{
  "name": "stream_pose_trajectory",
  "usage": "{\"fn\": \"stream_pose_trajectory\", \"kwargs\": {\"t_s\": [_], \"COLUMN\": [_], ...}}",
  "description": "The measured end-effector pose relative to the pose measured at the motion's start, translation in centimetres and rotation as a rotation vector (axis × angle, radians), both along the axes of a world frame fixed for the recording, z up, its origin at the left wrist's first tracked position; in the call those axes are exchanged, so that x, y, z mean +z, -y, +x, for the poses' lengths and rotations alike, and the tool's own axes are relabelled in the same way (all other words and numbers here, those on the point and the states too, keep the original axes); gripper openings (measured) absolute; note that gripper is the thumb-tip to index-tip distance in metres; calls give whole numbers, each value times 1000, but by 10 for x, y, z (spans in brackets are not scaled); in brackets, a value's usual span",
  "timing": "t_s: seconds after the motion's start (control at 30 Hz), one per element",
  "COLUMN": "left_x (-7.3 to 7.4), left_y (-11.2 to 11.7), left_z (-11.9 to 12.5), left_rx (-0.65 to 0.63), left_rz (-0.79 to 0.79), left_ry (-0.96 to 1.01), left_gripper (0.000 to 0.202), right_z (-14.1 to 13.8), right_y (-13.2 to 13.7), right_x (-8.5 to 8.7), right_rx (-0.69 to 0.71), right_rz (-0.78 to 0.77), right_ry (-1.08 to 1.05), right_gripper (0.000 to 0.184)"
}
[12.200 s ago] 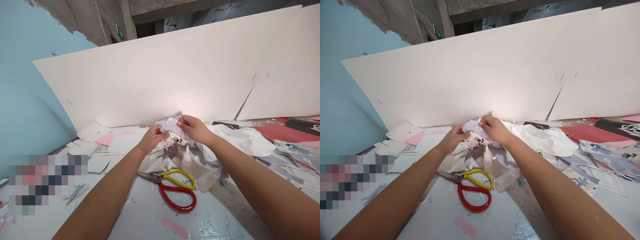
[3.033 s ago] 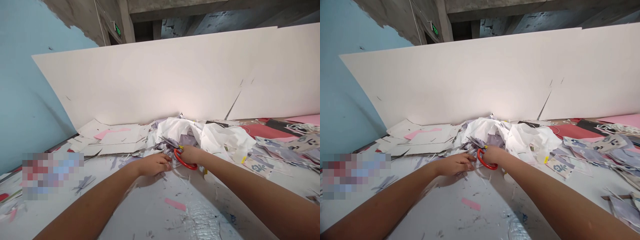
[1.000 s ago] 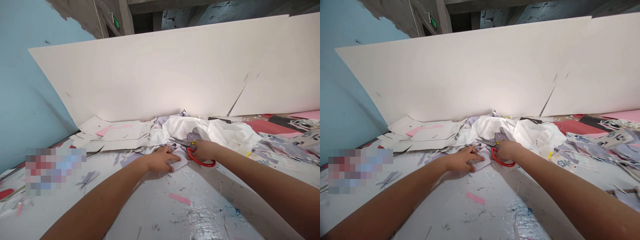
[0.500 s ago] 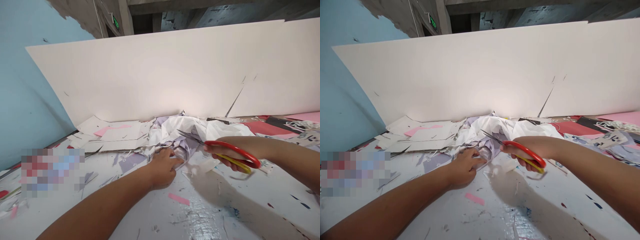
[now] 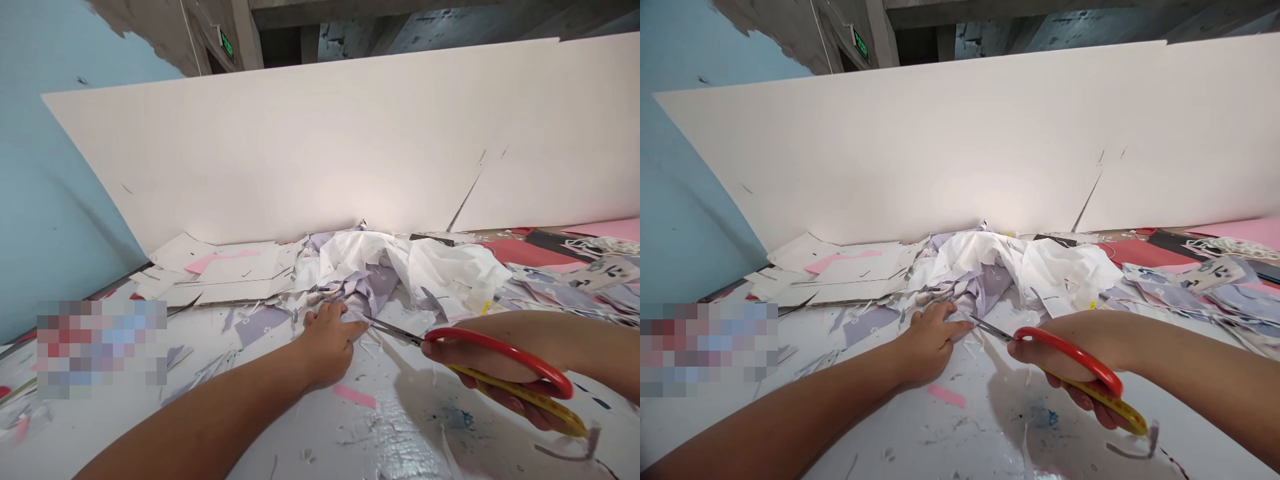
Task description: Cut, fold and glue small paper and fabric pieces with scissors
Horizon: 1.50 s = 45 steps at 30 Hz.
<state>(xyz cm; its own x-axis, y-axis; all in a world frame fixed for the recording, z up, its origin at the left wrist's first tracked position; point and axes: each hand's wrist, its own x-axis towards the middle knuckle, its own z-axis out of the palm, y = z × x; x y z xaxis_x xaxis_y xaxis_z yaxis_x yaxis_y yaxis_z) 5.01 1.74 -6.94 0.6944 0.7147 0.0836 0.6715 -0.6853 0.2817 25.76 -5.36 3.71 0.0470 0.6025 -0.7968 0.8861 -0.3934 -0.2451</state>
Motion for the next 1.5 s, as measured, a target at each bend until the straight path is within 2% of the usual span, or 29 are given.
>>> {"fn": "stream_pose_trajectory", "kwargs": {"t_s": [0.13, 0.47, 0.97, 1.17, 1.3, 1.5], "left_x": [0, -3, -2, -2, -1, -1], "left_y": [1, 0, 2, 2, 2, 4], "left_z": [1, 0, 0, 0, 0, 1], "left_rx": [17, 14, 14, 27, 27, 22], "left_rz": [-3, 0, -22, 12, 11, 8], "left_ry": [-1, 60, 57, 65, 61, 52], "left_gripper": [52, 53, 52, 53, 55, 58], "right_z": [0, 7, 7, 14, 11, 8], "right_y": [-2, -9, -11, -9, -8, -10], "right_x": [-6, -39, -42, -51, -49, -46], "right_rx": [-7, -43, -57, -55, -24, -69], "right_rz": [49, 58, 86, 81, 53, 73], "right_ry": [-39, -200, -193, -247, -252, -201], "right_gripper": [52, 58, 54, 63, 69, 59]}}
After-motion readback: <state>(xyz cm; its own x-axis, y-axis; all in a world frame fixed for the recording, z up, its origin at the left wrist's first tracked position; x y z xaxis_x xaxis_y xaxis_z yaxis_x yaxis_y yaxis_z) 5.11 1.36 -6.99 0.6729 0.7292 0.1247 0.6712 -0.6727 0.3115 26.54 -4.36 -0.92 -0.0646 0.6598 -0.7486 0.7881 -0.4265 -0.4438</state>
